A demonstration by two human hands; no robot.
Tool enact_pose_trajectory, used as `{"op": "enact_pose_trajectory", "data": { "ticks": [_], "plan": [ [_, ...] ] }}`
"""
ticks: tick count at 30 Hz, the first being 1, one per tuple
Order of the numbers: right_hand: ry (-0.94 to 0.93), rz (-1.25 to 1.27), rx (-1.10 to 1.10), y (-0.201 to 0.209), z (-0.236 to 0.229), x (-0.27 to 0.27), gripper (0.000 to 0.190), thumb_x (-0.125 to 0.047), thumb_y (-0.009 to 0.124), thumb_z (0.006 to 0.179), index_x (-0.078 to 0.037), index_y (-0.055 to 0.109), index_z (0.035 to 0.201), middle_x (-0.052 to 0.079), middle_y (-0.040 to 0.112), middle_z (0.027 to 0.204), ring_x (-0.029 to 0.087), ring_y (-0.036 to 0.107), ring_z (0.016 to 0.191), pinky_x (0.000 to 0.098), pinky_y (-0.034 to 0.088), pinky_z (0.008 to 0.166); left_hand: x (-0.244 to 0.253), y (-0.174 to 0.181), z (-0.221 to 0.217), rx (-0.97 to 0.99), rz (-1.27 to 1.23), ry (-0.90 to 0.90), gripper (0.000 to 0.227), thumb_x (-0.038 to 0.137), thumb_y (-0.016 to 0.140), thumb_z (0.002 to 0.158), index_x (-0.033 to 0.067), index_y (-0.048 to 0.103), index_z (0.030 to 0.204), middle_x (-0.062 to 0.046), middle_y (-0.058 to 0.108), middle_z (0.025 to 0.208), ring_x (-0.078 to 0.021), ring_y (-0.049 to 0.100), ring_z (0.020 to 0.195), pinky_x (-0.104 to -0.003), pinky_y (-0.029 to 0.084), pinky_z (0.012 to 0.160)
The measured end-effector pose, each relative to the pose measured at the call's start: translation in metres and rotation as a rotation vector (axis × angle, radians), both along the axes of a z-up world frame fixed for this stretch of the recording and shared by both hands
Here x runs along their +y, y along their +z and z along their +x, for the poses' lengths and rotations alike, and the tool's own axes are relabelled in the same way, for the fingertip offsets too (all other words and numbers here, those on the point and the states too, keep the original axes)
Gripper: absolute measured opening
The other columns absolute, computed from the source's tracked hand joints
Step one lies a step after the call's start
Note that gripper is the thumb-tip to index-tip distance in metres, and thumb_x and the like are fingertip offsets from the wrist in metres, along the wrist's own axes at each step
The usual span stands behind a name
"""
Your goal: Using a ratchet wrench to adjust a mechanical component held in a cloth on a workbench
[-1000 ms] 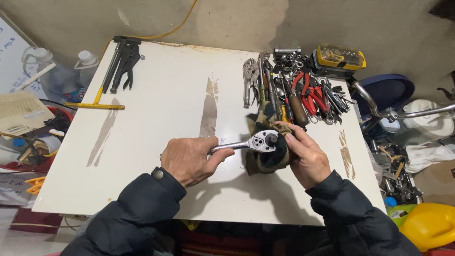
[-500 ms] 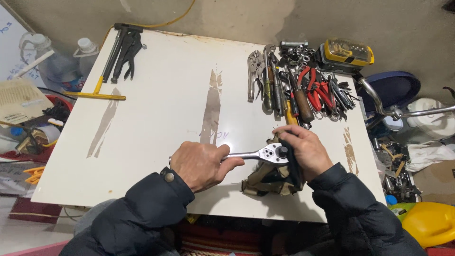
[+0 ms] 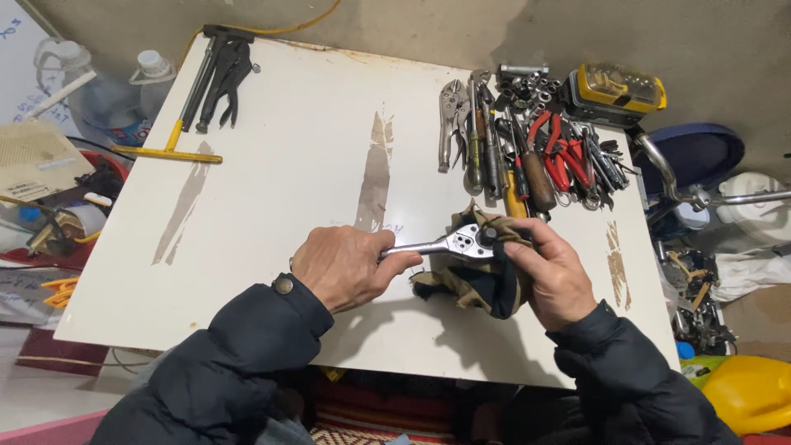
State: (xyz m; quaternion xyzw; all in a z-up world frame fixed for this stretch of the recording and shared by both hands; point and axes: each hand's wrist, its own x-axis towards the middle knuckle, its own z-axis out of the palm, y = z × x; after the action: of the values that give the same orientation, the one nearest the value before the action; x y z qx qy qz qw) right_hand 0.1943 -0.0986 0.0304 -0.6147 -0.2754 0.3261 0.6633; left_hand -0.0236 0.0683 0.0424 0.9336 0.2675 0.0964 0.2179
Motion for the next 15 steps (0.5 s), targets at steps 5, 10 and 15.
{"op": "enact_pose_trajectory", "data": {
  "ticks": [5, 10, 15],
  "plan": [
    [0.015, -0.108, -0.090, -0.010, 0.013, -0.001, 0.030, 0.006, 0.063, 0.085, 0.005, 0.071, 0.113, 0.014, 0.068, 0.088, 0.018, 0.063, 0.078, 0.0301, 0.056, 0.074, -0.007, -0.002, 0.000, 0.012, 0.069, -0.046, 0.056, 0.065, 0.049, 0.097, 0.0170, 0.064, 0.072, -0.013, 0.062, 0.050, -0.0381, 0.072, 0.061, -0.045, 0.056, 0.061],
    [0.040, -0.244, -0.182, -0.006, 0.010, 0.006, 0.029, 0.005, 0.062, 0.085, 0.000, 0.075, 0.111, 0.014, 0.071, 0.088, 0.017, 0.063, 0.082, 0.0298, 0.055, 0.075, -0.009, -0.008, 0.000, 0.020, 0.113, -0.097, 0.056, 0.064, 0.046, 0.099, 0.0166, 0.065, 0.076, -0.014, 0.064, 0.053, -0.0365, 0.072, 0.061, -0.044, 0.057, 0.061],
    [-0.092, -0.024, -0.150, -0.006, 0.014, 0.015, 0.033, 0.001, 0.060, 0.093, -0.002, 0.062, 0.126, 0.011, 0.067, 0.103, 0.015, 0.063, 0.094, 0.0286, 0.053, 0.087, -0.006, -0.009, 0.000, 0.004, 0.133, -0.114, 0.058, 0.067, 0.045, 0.097, 0.0166, 0.067, 0.078, -0.016, 0.065, 0.055, -0.0369, 0.073, 0.062, -0.045, 0.057, 0.062]
  ]
}}
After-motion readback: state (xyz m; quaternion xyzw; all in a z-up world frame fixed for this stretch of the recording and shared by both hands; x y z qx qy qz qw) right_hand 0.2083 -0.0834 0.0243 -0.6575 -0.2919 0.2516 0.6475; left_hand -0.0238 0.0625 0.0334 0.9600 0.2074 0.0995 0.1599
